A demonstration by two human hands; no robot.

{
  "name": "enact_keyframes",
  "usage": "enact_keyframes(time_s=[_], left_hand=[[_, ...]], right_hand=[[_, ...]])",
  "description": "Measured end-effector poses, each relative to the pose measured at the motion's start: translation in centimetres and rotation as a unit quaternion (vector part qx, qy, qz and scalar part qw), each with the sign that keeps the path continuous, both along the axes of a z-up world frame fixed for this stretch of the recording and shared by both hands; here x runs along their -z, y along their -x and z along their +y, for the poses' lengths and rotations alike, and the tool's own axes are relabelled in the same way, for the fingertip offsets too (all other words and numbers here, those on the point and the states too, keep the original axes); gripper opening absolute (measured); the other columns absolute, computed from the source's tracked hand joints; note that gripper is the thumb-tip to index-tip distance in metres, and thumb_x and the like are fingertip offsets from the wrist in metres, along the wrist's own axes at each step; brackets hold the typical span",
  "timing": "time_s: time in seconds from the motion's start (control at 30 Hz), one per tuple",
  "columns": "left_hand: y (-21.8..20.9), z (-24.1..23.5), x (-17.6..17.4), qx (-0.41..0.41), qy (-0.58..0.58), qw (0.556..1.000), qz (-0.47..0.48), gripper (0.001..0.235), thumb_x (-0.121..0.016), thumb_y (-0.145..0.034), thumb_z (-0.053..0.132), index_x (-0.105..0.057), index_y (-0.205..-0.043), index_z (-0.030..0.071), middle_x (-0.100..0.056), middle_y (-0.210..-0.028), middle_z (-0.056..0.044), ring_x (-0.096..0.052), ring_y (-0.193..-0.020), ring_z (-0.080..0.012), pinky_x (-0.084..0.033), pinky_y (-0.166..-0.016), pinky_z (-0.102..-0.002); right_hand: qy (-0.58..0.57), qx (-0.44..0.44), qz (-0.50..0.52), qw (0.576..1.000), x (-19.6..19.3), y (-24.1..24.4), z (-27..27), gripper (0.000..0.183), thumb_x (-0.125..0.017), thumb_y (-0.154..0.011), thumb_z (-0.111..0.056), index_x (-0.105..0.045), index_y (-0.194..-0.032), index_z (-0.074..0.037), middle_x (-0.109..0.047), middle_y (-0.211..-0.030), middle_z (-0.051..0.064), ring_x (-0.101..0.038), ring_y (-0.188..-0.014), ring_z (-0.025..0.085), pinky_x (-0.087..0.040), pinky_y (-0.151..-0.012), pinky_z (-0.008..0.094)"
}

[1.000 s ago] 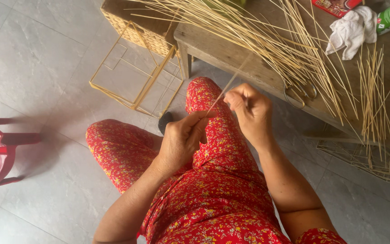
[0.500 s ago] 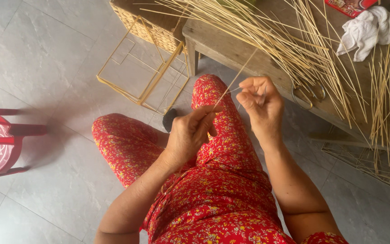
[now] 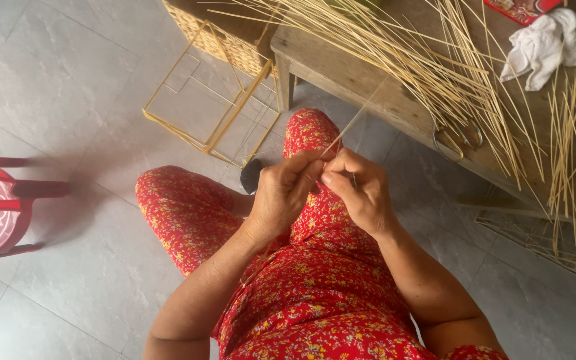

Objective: The person sits on a low stool and repeatedly picks up thin bamboo sticks, sharpens one end with a small knife, and places the sticks into a metal frame. The person also gathers and aligns bundles of sticks and uses scissors to trim them.

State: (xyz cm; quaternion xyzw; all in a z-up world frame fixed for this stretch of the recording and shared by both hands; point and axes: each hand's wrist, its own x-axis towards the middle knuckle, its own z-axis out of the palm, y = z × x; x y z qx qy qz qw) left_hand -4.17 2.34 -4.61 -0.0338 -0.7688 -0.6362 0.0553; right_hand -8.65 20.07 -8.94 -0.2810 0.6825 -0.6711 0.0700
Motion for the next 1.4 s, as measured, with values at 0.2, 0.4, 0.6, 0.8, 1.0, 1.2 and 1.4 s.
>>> enact_keyframes(time_s=[0.2,0.4,0.6,0.8,1.0,1.2,1.4], left_hand=[[0.9,-2.6,-3.6,-0.038,-0.152,0.983,-0.101,0.023,-0.056,-0.108,0.01,-0.07,-0.126,0.005,-0.059,-0.059,0.002,-0.052,-0.045,-0.0071,-0.038,-0.041,-0.023],[1.5,-2.1,-8.1,0.102,0.239,0.954,-0.151,0.027,-0.068,-0.096,0.007,-0.074,-0.121,0.013,-0.057,-0.058,-0.008,-0.065,-0.05,-0.0108,-0.051,-0.047,-0.029],[4.5,-3.5,-9.7,0.014,0.521,0.831,0.195,0.035,-0.086,-0.079,0.012,-0.075,-0.111,0.012,-0.071,-0.096,-0.007,-0.066,-0.089,-0.0246,-0.053,-0.079,-0.038],[7.2,-5.2,-7.2,-0.128,0.532,0.788,0.284,0.029,-0.076,-0.105,0.004,-0.067,-0.131,0.009,-0.054,-0.142,-0.011,-0.046,-0.138,-0.0287,-0.039,-0.12,-0.046],[8.7,-2.3,-0.5,-0.048,0.456,0.87,0.182,0.026,-0.076,-0.102,0.007,-0.071,-0.128,0.013,-0.06,-0.136,-0.013,-0.056,-0.125,-0.0322,-0.048,-0.111,-0.044],[8.9,0.7,6.2,0.038,0.424,0.895,0.134,0.032,-0.075,-0.09,0.01,-0.07,-0.122,0.012,-0.064,-0.13,-0.012,-0.061,-0.115,-0.0324,-0.051,-0.098,-0.046],[7.7,1.2,8.0,0.042,0.372,0.924,0.083,0.03,-0.073,-0.091,0.011,-0.071,-0.121,0.009,-0.063,-0.13,-0.015,-0.061,-0.115,-0.0364,-0.052,-0.096,-0.046]], right_hand=[[-0.045,0.017,0.146,0.988,-3.7,0.0,-0.5,0.005,-0.066,-0.104,-0.011,-0.065,-0.103,-0.006,-0.065,-0.085,0.001,-0.063,-0.072,0.01,-0.053,-0.061,0.026],[-0.202,0.174,0.3,0.916,-7.7,1.6,2.5,0.028,-0.078,-0.09,-0.004,-0.069,-0.117,-0.005,-0.063,-0.086,0.009,-0.063,-0.073,0.021,-0.049,-0.061,0.036],[-0.266,0.206,0.169,0.926,-2.9,7.3,6.1,0.016,-0.076,-0.09,-0.005,-0.073,-0.106,-0.011,-0.067,-0.084,0.005,-0.066,-0.068,0.019,-0.053,-0.057,0.031],[-0.372,0.309,0.095,0.87,5.5,16.1,8.4,0.019,-0.079,-0.089,-0.024,-0.072,-0.091,-0.006,-0.072,-0.079,0.014,-0.069,-0.071,0.033,-0.053,-0.064,0.046],[-0.43,0.343,0.014,0.835,11.1,21.2,7.2,0.013,-0.069,-0.087,-0.02,-0.075,-0.089,-0.009,-0.073,-0.085,0.017,-0.07,-0.082,0.039,-0.054,-0.073,0.052],[-0.461,0.319,0.018,0.828,12.0,21.3,7.1,0.015,-0.065,-0.09,-0.02,-0.074,-0.092,-0.008,-0.073,-0.087,0.017,-0.071,-0.085,0.038,-0.055,-0.075,0.052],[-0.399,0.316,-0.116,0.853,11.4,20.2,11.7,0.027,-0.062,-0.097,-0.037,-0.069,-0.111,-0.014,-0.075,-0.086,0.009,-0.073,-0.076,0.028,-0.056,-0.068,0.045]])
